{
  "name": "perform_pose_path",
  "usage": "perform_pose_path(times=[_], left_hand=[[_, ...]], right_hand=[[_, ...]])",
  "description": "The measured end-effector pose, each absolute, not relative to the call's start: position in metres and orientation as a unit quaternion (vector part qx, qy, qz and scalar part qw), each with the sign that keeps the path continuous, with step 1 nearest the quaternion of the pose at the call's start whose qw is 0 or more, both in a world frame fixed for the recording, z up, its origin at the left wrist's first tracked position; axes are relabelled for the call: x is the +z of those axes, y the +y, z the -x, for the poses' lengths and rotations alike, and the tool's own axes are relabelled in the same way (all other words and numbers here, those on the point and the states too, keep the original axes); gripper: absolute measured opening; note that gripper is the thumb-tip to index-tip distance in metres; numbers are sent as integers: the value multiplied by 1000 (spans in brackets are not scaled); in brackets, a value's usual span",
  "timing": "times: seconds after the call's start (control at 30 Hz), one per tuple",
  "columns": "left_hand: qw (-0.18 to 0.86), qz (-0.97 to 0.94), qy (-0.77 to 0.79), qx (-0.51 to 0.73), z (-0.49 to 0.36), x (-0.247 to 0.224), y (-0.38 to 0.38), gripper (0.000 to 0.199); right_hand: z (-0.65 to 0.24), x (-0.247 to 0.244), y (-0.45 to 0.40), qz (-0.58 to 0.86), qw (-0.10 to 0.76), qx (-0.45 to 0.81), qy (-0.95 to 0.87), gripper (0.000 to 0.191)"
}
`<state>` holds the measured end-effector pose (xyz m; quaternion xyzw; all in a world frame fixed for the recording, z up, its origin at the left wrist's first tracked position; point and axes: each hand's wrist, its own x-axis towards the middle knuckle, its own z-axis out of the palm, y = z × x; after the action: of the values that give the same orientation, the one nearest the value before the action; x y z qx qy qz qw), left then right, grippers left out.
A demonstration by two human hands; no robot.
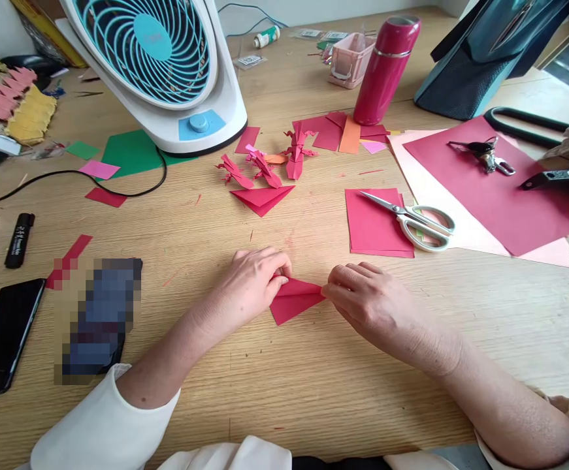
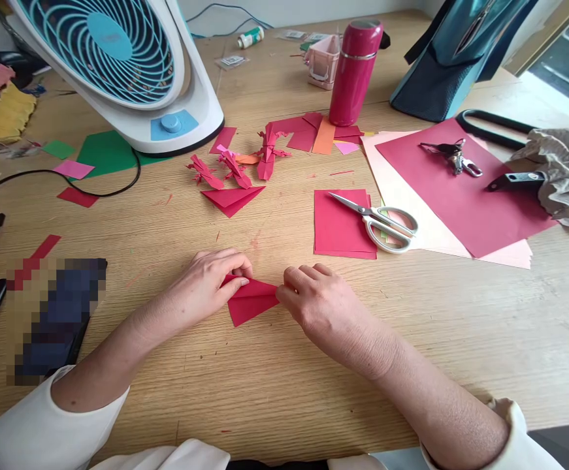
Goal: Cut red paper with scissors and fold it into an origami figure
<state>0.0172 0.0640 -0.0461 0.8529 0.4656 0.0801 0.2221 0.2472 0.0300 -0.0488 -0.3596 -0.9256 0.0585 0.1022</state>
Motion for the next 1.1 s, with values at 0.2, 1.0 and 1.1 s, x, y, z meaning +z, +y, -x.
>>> perform_pose_path(times=[0.2, 1.0, 1.1], left_hand=[[181, -852, 486, 75, -19, -44, 63, 7], [-12, -920, 366, 137, 8, -71, 10, 48], [-27, -920, 370, 129, 7, -69, 8, 48]], right_hand=[[-249, -50, 24, 354, 86, 59, -929, 25], [-249, -52, 20, 346, 93, 87, -930, 28], [-248, -54, 20, 337, 95, 69, -934, 29]])
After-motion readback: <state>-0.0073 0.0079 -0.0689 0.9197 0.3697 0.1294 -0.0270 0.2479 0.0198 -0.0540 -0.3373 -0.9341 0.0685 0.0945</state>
